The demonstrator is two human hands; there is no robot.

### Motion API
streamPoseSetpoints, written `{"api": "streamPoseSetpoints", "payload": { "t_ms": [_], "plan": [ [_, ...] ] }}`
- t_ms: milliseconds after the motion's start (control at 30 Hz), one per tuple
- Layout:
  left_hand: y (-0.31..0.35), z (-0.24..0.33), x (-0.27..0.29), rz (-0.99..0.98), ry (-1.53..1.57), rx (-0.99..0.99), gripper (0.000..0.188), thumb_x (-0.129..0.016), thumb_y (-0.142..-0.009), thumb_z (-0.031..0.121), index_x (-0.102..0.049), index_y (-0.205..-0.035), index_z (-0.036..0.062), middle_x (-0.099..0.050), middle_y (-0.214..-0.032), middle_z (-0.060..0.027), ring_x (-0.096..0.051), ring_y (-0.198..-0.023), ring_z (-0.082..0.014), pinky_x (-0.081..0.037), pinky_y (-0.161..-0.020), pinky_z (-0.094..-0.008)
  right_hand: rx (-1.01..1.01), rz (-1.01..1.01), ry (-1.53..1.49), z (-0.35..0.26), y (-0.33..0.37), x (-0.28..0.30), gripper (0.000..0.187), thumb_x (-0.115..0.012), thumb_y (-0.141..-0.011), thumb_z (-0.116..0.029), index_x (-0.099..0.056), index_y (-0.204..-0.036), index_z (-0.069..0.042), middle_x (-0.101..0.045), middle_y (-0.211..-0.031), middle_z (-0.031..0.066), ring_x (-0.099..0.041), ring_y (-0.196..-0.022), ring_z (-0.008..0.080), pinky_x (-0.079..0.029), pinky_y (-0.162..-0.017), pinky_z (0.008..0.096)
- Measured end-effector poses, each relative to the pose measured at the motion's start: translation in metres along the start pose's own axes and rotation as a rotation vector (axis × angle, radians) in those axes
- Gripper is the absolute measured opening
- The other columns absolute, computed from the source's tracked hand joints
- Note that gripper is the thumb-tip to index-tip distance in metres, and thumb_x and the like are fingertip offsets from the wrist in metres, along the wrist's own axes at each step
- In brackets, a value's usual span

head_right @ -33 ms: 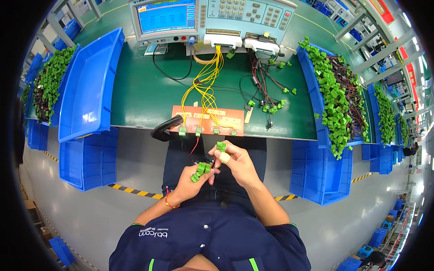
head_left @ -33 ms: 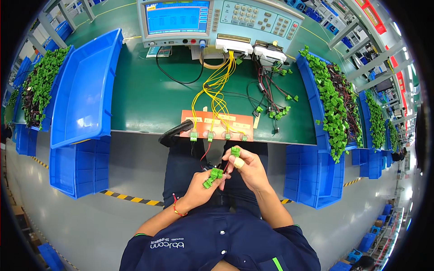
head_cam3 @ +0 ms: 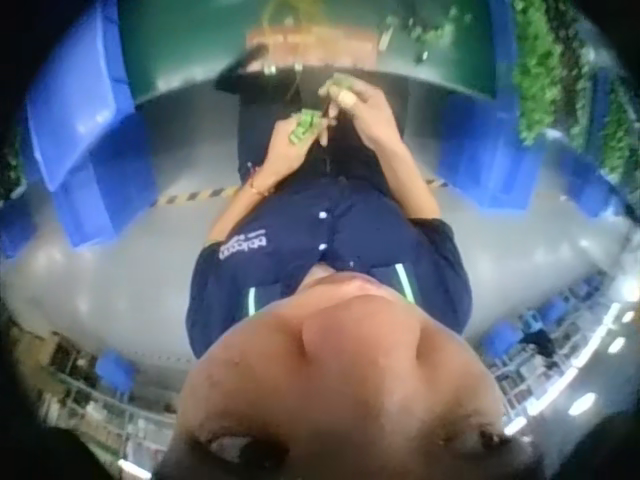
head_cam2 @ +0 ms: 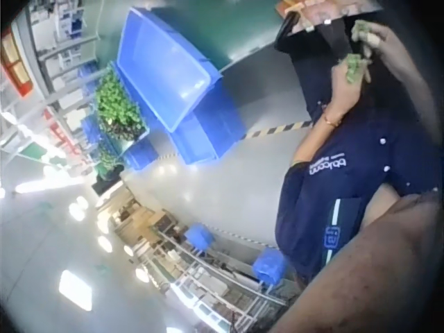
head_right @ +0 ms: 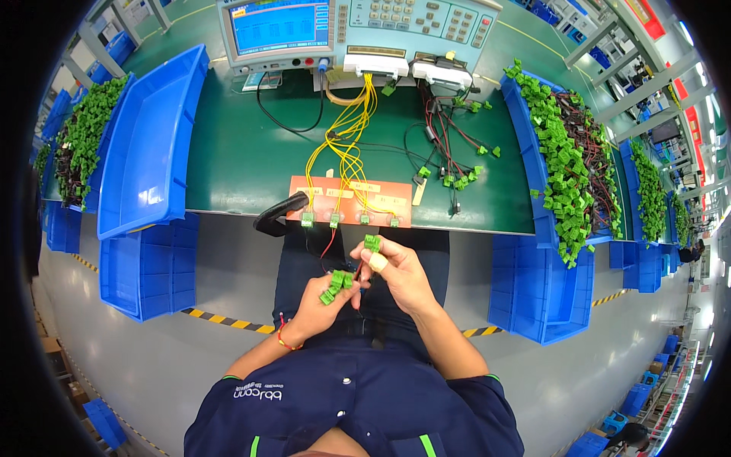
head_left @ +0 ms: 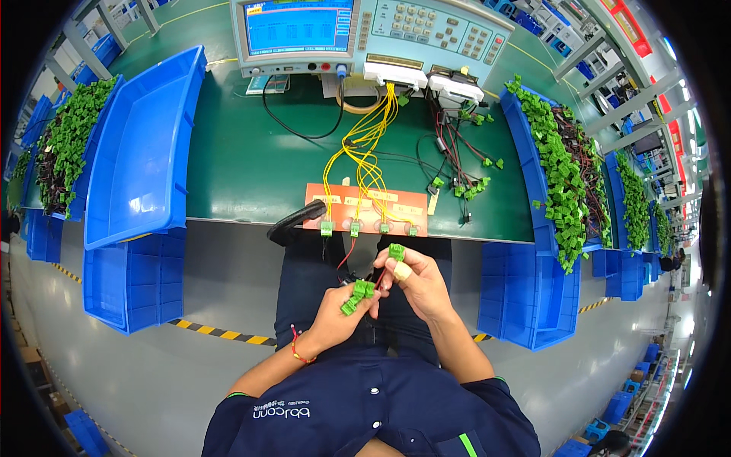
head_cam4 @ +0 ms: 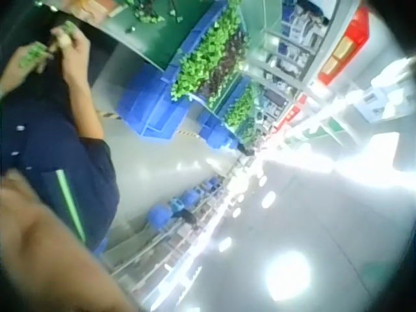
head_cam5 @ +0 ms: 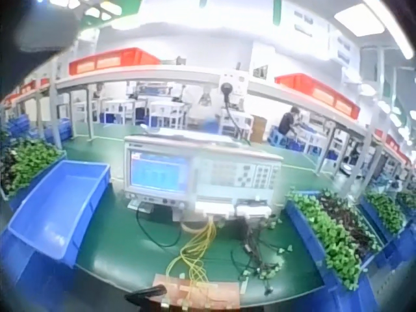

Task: Testing and assembling green electrical wire connectors at an industrial workbench.

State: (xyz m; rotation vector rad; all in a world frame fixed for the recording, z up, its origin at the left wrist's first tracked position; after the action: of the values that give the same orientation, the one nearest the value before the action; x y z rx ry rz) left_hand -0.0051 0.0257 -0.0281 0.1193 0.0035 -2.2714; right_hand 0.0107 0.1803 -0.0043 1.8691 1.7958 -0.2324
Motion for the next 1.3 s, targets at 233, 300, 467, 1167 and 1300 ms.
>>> {"api": "streamPoseSetpoints", "payload": {
  "t_ms": [233, 300, 467, 1167, 1300],
  "plan": [
    [-0.002, 0.000, 0.008, 0.196, 0.193, 0.148, 0.019, -0.058, -0.098, 0.013, -0.064, -0.103, -0.0037, -0.066, -0.071, -0.0050, -0.058, -0.067, -0.0073, -0.044, -0.062, -0.0220, -0.016, 0.118, -0.149, 0.012, -0.015, 0.002, 0.028, -0.058, -0.097, -0.017, -0.062, -0.116, 0.003, -0.067, -0.098, 0.0079, -0.063, -0.074, 0.0118, -0.054, -0.071, 0.0278],
    [-0.002, -0.004, 0.009, 0.208, 0.199, 0.188, 0.019, -0.058, -0.098, 0.013, -0.064, -0.103, -0.0037, -0.066, -0.072, -0.0053, -0.059, -0.068, -0.0077, -0.044, -0.064, -0.0220, -0.022, 0.132, -0.148, 0.016, -0.017, 0.004, 0.032, -0.059, -0.097, -0.020, -0.061, -0.118, 0.004, -0.068, -0.100, 0.0090, -0.063, -0.073, 0.0118, -0.054, -0.070, 0.0282],
    [-0.001, -0.008, 0.002, 0.162, 0.277, 0.190, 0.019, -0.058, -0.098, 0.013, -0.063, -0.105, -0.0036, -0.068, -0.081, -0.0069, -0.063, -0.074, -0.0104, -0.048, -0.072, -0.0224, -0.018, 0.157, -0.099, 0.021, -0.019, 0.005, 0.030, -0.059, -0.097, -0.021, -0.064, -0.114, 0.004, -0.066, -0.090, 0.0057, -0.059, -0.064, 0.0076, -0.050, -0.061, 0.0253],
    [0.001, -0.010, -0.009, 0.137, 0.037, 0.061, 0.016, -0.060, -0.097, 0.012, -0.062, -0.105, -0.0019, -0.072, -0.086, -0.0074, -0.062, -0.076, -0.0068, -0.048, -0.067, -0.0232, -0.019, 0.044, 0.055, 0.010, -0.025, 0.009, 0.029, -0.055, -0.099, -0.019, -0.067, -0.105, 0.007, -0.061, -0.076, 0.0023, -0.050, -0.052, 0.0037, -0.047, -0.053, 0.0204],
    [-0.002, -0.009, -0.011, 0.119, 0.026, 0.036, 0.016, -0.059, -0.096, 0.009, -0.060, -0.107, -0.0034, -0.073, -0.089, -0.0101, -0.067, -0.083, -0.0111, -0.051, -0.075, -0.0253, -0.039, 0.022, 0.087, 0.011, -0.024, 0.012, 0.028, -0.052, -0.100, -0.017, -0.065, -0.110, 0.006, -0.060, -0.077, 0.0007, -0.047, -0.053, 0.0035, -0.045, -0.054, 0.0195]
  ]
}}
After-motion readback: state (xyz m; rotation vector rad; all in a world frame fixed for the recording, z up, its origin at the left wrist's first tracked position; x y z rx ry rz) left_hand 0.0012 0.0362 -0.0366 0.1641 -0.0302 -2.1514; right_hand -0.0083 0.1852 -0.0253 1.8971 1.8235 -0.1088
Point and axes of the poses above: each hand's wrist, its own y-axis away from the middle knuckle, its own x-axis out of the back of the hand, z = x × y, the point moved 4 cm from there along -y, towards the middle knuckle
